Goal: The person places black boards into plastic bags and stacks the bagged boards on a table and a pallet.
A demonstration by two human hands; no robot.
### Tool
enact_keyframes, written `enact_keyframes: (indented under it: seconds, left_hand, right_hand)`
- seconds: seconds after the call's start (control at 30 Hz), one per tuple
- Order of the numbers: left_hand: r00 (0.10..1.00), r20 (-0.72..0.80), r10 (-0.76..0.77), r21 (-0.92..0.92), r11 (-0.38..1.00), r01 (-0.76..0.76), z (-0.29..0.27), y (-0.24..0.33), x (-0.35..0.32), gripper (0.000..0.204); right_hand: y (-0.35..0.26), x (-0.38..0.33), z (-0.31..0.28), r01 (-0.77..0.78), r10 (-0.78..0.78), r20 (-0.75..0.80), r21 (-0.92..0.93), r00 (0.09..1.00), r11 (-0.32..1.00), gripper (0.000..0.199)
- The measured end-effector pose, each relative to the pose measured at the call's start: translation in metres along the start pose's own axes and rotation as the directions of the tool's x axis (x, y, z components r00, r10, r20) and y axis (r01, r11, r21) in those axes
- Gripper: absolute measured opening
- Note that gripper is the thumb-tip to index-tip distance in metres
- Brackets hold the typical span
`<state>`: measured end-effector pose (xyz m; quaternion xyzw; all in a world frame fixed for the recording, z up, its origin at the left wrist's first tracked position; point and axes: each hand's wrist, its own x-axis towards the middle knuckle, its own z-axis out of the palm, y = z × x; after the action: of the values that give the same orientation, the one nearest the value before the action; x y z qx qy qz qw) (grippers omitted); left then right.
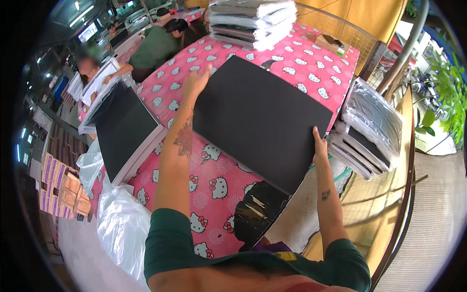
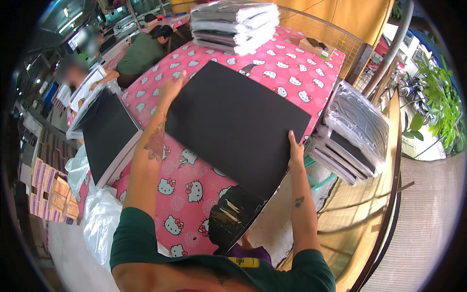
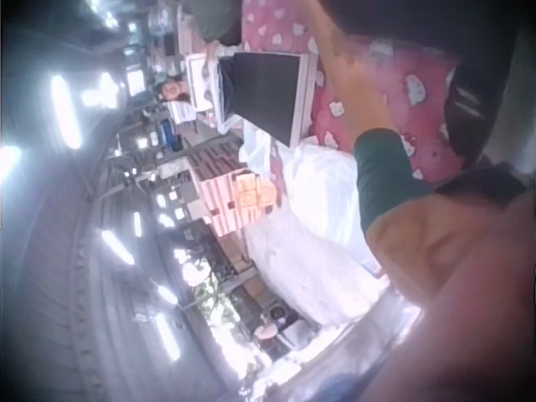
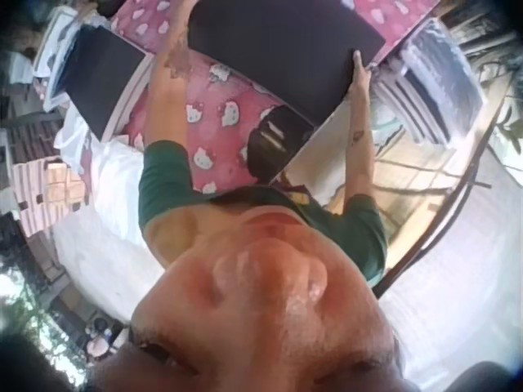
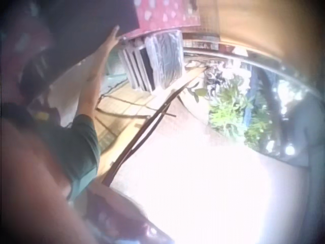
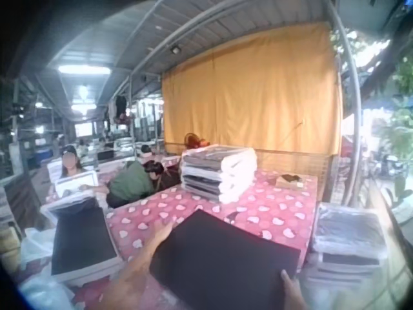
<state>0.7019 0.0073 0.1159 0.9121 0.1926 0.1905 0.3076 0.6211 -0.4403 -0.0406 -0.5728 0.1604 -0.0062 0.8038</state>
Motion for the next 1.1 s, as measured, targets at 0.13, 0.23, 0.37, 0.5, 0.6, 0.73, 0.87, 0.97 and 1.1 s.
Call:
enact_keyframes:
  seconds: [0.13,0.23,0.37,0.5,0.6,0.73,0.87,0.97,1.1]
  left_hand:
    - [0.916,-0.178,0.359,0.001,0.931,-0.364,-0.019,0.004,-0.028,0.055]
    - [0.905,-0.156,0.396,-0.012,0.915,-0.403,-0.087,-0.016,-0.124,0.034]
    - [0.966,-0.255,0.047,-0.099,0.992,-0.074,-0.199,-0.101,-0.270,0.027]
    - [0.873,-0.347,-0.344,-0.088,0.938,0.334,-0.279,-0.172,-0.425,0.025]
    - [0.789,-0.412,-0.456,-0.133,0.886,0.444,-0.333,-0.208,-0.526,0.026]
    - [0.643,-0.534,-0.548,-0.168,0.815,0.555,-0.413,-0.229,-0.668,0.026]
    - [0.672,-0.605,-0.428,-0.125,0.884,0.451,-0.486,-0.285,-0.773,0.026]
    - [0.640,-0.613,-0.463,-0.063,0.836,0.545,-0.526,-0.327,-0.845,0.024]
    - [0.550,-0.532,-0.644,-0.333,0.756,0.563,-0.546,-0.365,-0.910,0.024]
  right_hand:
    - [0.011,0.098,-0.011,-0.028,-0.049,-0.275,-0.267,0.960,0.963,0.079]
    - [0.011,0.132,-0.020,-0.027,-0.086,-0.347,-0.309,0.934,0.951,0.093]
    - [0.007,0.139,-0.011,0.004,-0.095,-0.223,-0.379,0.970,0.925,0.088]
    - [-0.028,0.090,-0.002,-0.105,-0.021,-0.168,-0.709,0.986,0.698,0.087]
    - [-0.043,0.108,-0.036,-0.330,-0.453,-0.536,-0.826,0.713,0.458,0.084]
    - [0.021,-0.049,0.058,0.345,-0.663,0.037,-0.875,0.748,0.340,0.053]
    - [0.119,-0.261,0.151,0.821,-0.632,0.546,-0.493,0.550,0.288,0.038]
    - [0.184,-0.459,0.234,0.936,-0.493,0.813,-0.168,0.309,0.311,0.037]
    - [0.240,-0.649,0.333,0.932,-0.333,0.941,0.067,0.060,0.355,0.037]
